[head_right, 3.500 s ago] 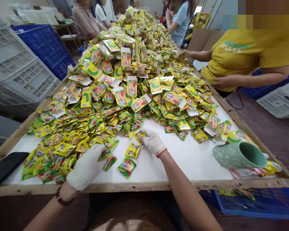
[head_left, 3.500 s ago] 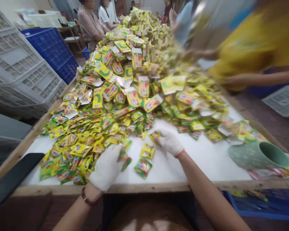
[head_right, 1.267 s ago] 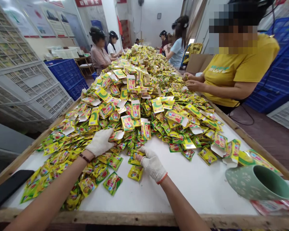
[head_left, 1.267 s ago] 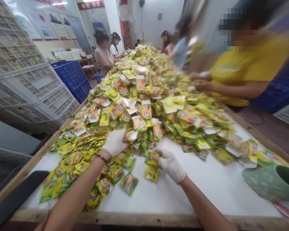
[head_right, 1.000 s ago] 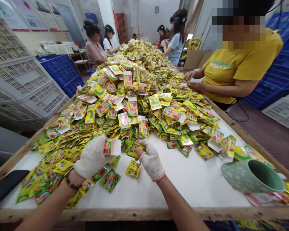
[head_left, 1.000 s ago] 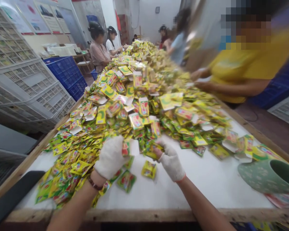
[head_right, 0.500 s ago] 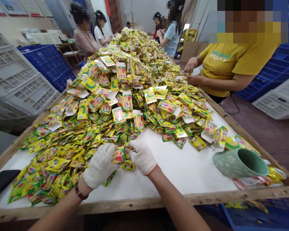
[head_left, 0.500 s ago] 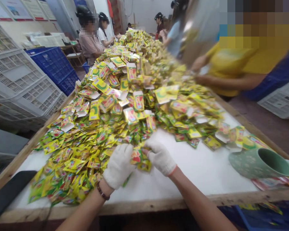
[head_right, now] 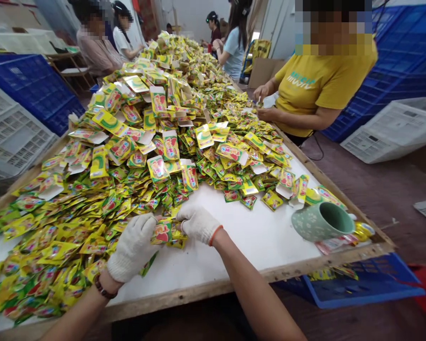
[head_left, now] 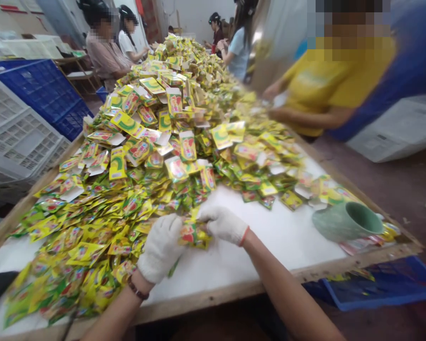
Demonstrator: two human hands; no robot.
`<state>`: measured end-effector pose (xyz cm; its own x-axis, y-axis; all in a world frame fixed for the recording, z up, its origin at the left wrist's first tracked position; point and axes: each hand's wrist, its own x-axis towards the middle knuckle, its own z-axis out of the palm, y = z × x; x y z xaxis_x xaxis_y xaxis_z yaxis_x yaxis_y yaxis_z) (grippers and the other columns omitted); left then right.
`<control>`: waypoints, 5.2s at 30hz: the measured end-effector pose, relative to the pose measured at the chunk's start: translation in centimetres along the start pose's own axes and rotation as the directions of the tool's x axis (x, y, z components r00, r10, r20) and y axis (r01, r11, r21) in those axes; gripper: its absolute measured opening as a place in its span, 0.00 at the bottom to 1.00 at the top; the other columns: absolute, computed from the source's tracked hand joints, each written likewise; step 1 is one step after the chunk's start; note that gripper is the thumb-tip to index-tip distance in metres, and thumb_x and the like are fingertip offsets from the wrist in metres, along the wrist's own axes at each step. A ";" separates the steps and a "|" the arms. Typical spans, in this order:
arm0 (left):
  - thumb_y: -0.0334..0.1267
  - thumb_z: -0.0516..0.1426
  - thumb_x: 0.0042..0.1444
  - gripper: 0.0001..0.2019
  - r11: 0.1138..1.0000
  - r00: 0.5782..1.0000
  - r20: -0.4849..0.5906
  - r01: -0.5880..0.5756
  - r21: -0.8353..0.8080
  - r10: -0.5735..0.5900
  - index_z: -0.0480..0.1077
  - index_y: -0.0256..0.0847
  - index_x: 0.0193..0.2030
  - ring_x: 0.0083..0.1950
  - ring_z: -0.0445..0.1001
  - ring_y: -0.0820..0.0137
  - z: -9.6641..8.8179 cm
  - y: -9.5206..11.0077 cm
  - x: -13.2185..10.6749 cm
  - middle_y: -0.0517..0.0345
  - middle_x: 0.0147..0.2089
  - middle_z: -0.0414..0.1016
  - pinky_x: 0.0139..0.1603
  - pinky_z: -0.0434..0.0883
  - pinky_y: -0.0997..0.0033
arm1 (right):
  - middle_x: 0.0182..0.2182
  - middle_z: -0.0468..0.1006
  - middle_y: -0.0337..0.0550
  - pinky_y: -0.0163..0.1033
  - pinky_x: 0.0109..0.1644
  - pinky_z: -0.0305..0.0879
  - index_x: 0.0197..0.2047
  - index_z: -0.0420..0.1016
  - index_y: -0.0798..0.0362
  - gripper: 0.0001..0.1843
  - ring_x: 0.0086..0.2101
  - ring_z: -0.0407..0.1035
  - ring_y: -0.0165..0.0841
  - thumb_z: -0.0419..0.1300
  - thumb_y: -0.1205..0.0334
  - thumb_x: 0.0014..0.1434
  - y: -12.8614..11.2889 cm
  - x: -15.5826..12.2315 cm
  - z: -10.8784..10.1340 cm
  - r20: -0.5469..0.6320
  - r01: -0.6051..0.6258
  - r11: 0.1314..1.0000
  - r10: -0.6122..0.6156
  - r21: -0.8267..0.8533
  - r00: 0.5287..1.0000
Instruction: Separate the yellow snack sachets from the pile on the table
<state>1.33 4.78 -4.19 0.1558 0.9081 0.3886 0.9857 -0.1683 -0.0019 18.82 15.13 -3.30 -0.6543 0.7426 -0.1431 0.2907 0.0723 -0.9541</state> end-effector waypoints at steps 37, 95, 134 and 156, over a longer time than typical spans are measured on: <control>0.39 0.59 0.53 0.16 0.994 0.995 0.061 0.087 -0.061 -0.084 0.66 0.39 0.49 0.47 0.69 0.56 -0.2 1.8 1.3 0.48 0.45 0.70 0.45 0.69 0.58 | 0.35 0.77 0.42 0.31 0.17 0.60 0.51 0.65 0.52 0.23 0.15 0.62 0.22 0.59 0.52 0.54 -1.7 -5.4 1.6 -0.174 -0.142 0.931 0.210 0.337 0.962; 0.45 0.57 0.52 0.11 -0.056 0.661 0.584 0.638 -0.768 -0.470 0.64 0.40 0.32 0.25 0.70 0.74 1.4 2.6 3.1 0.63 0.28 0.70 0.23 0.64 0.78 | 0.17 0.64 0.31 0.32 0.25 0.57 0.23 0.59 0.50 0.13 0.21 0.60 0.28 0.59 0.56 0.52 0.9 -2.6 -3.3 -0.277 -0.159 0.957 0.088 -0.244 0.957; 0.39 0.57 0.46 0.16 0.900 0.906 0.088 0.422 -0.112 -0.414 0.63 0.41 0.43 0.43 0.71 0.60 -4.4 -3.2 6.8 0.51 0.42 0.66 0.42 0.69 0.65 | 0.27 0.76 0.40 0.32 0.19 0.58 0.44 0.70 0.53 0.23 0.20 0.69 0.29 0.65 0.48 0.48 -0.6 -1.7 -1.1 -0.197 0.045 0.858 0.066 0.512 0.978; 0.34 0.60 0.43 0.21 0.953 0.972 0.224 0.132 -0.273 -0.071 0.65 0.42 0.48 0.49 0.69 0.59 -0.8 0.2 2.1 0.51 0.46 0.69 0.53 0.68 0.58 | 0.28 0.77 0.39 0.37 0.31 0.69 0.38 0.79 0.54 0.13 0.28 0.69 0.31 0.64 0.58 0.49 0.4 -0.9 -1.1 -0.068 0.022 0.977 -0.008 0.214 0.998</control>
<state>1.78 6.34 -2.68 0.0957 0.9804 0.1719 0.9426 -0.1448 0.3008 20.28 15.22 -3.27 -0.6077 0.7854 -0.1174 0.1199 -0.0554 -0.9912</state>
